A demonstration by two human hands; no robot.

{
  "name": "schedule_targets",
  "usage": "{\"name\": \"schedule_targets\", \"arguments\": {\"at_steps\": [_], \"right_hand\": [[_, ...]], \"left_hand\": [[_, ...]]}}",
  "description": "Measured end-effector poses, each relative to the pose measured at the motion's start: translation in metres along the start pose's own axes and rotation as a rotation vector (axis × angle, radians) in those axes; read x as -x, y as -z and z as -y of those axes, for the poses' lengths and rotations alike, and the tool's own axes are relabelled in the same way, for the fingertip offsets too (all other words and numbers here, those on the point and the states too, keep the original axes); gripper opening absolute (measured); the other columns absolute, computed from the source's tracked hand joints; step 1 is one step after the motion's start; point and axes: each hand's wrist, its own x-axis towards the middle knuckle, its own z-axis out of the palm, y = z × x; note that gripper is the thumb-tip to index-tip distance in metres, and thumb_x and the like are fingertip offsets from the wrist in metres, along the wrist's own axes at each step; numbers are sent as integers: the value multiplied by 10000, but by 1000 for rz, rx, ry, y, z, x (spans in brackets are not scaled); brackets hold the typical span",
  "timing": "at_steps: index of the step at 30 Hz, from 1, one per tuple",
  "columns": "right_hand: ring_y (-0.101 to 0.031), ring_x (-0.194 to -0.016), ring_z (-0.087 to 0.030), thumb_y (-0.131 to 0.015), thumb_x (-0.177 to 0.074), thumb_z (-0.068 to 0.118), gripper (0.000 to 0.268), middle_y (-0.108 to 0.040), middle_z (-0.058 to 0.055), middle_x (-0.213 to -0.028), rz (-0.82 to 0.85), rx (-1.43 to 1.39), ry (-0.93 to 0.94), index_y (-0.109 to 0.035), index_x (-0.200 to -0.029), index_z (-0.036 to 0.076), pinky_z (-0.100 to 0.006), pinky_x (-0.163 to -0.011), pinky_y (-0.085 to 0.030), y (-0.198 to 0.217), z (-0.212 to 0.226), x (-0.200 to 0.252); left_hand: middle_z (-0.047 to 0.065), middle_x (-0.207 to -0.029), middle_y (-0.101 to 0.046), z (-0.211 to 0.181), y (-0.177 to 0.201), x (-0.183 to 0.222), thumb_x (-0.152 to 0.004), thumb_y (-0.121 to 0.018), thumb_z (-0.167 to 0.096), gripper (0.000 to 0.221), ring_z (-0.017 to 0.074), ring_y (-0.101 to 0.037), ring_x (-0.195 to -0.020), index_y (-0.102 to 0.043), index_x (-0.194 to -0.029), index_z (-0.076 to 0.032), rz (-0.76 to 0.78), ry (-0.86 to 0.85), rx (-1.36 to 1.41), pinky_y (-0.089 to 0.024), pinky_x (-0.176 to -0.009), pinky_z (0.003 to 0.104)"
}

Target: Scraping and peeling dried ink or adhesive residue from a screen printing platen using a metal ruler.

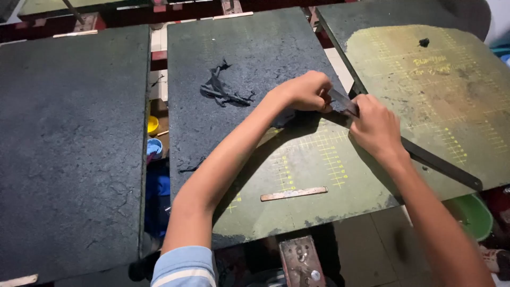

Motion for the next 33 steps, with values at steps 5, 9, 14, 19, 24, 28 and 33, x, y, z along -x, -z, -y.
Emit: {"name": "schedule_targets", "arguments": {"at_steps": [5,9,14,19,24,28,33], "right_hand": [[-697,-848,-496,-549,-919,145,260,-601,-133,-978,-14,49,-6,-582,-1177,150,-626,-745,-542,-11,-10,-7],[-713,-869,-508,-594,-938,69,196,-690,-197,-864,-132,44,19,-620,-1115,147,-649,-718,-539,-2,-7,-32],[-657,-922,-343,-731,-1026,215,124,-745,-146,-985,-140,-252,-1,-750,-1090,111,-438,-706,-490,72,8,-33],[-678,-1027,-251,-733,-980,177,153,-766,-125,-1127,94,-254,-75,-763,-1079,64,-418,-898,-537,104,27,-22],[-680,-1125,-271,-701,-950,57,186,-757,-123,-1214,202,-277,-85,-788,-1114,54,-431,-913,-504,93,31,-16],[-700,-1094,-241,-680,-936,18,318,-739,-119,-1253,201,-345,10,-749,-1243,67,-384,-898,-550,83,24,-19],[-685,-1037,-250,-767,-901,89,369,-759,-127,-1143,144,-382,54,-741,-1269,95,-400,-866,-521,78,22,-30]], "left_hand": [[111,-733,-678,8,-6,-10,-737,-852,-326,276,323,-723,-777,-717,-741,-84,-4,41,-7,-558,-669,436],[116,-769,-713,9,-6,-10,-709,-849,-328,262,314,-732,-805,-755,-788,-98,-9,24,55,-561,-674,440],[73,-777,-723,-24,13,17,-783,-815,-299,217,250,-676,-786,-710,-770,-110,52,43,43,-523,-672,391],[-19,-762,-714,-53,27,33,-894,-759,-297,253,117,-635,-722,-632,-724,-158,168,45,-14,-510,-649,305],[-16,-706,-628,-52,28,33,-715,-824,-649,533,133,-557,-675,-607,-746,-163,181,108,-58,-385,-608,312],[18,-861,-708,-32,20,23,-749,-922,-376,377,179,-652,-833,-634,-813,-142,168,23,-94,-483,-639,336],[74,-974,-707,-30,18,20,-830,-817,-284,220,240,-649,-879,-684,-895,-122,133,-47,-167,-505,-627,376]]}}
